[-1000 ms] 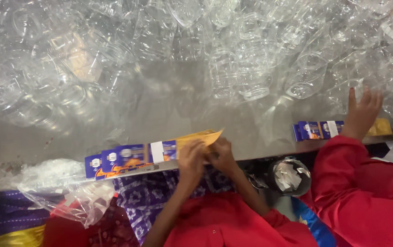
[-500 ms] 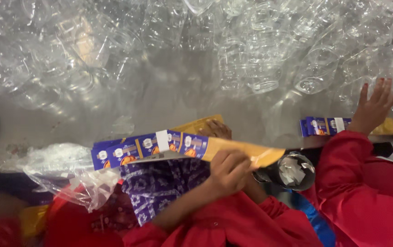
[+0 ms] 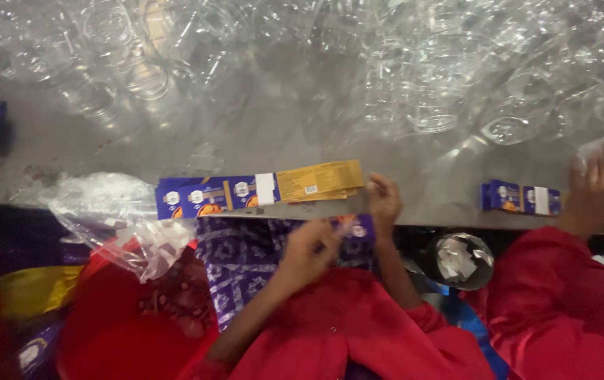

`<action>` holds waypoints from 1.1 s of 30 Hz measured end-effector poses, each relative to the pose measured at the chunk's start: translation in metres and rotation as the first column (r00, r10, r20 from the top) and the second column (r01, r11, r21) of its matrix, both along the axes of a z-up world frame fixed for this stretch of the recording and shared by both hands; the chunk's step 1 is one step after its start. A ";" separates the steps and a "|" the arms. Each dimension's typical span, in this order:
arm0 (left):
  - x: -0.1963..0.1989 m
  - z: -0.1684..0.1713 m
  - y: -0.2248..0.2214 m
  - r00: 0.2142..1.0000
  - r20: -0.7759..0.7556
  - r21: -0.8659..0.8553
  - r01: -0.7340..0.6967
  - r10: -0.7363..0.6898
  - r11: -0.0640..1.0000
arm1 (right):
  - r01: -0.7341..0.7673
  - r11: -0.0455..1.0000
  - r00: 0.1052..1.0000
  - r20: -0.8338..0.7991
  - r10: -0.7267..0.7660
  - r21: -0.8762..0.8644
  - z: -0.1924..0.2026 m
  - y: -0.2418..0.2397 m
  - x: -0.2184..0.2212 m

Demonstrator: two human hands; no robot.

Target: The person peels adhesive labels from a strip and applies them to the sides of clear plastic jars one at a time while sitting at a workstation.

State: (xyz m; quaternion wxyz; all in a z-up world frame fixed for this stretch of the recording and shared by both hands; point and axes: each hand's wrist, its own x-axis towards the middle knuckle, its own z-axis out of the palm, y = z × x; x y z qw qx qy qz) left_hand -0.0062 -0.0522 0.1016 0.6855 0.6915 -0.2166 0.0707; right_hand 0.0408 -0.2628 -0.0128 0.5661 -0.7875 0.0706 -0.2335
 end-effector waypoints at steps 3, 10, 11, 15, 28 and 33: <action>-0.003 -0.020 0.034 0.899 -0.418 0.197 -0.048 0.128 0.979 | -0.080 0.993 0.997 0.011 0.079 0.086 0.017 0.003 -0.023; -0.020 -0.038 0.033 0.910 -0.405 0.116 -0.044 0.088 0.992 | -0.542 0.832 0.836 -0.179 0.518 -0.119 0.070 0.050 -0.047; -0.020 -0.040 0.035 0.921 -0.381 0.104 -0.043 0.079 0.994 | -0.471 0.871 0.879 -0.157 0.450 -0.139 0.079 0.056 -0.046; -0.018 -0.056 0.029 0.952 -0.294 0.022 -0.086 0.089 0.996 | -0.460 0.739 0.836 0.041 0.548 -0.493 0.103 0.067 -0.047; -0.024 -0.064 0.025 0.919 -0.368 -0.009 -0.155 0.141 0.988 | -0.475 0.879 0.878 0.084 0.472 0.029 0.093 0.058 -0.051; -0.024 -0.063 0.019 0.956 -0.272 -0.053 -0.130 0.111 0.990 | -0.467 0.855 0.869 0.062 0.491 -0.226 0.093 0.072 -0.060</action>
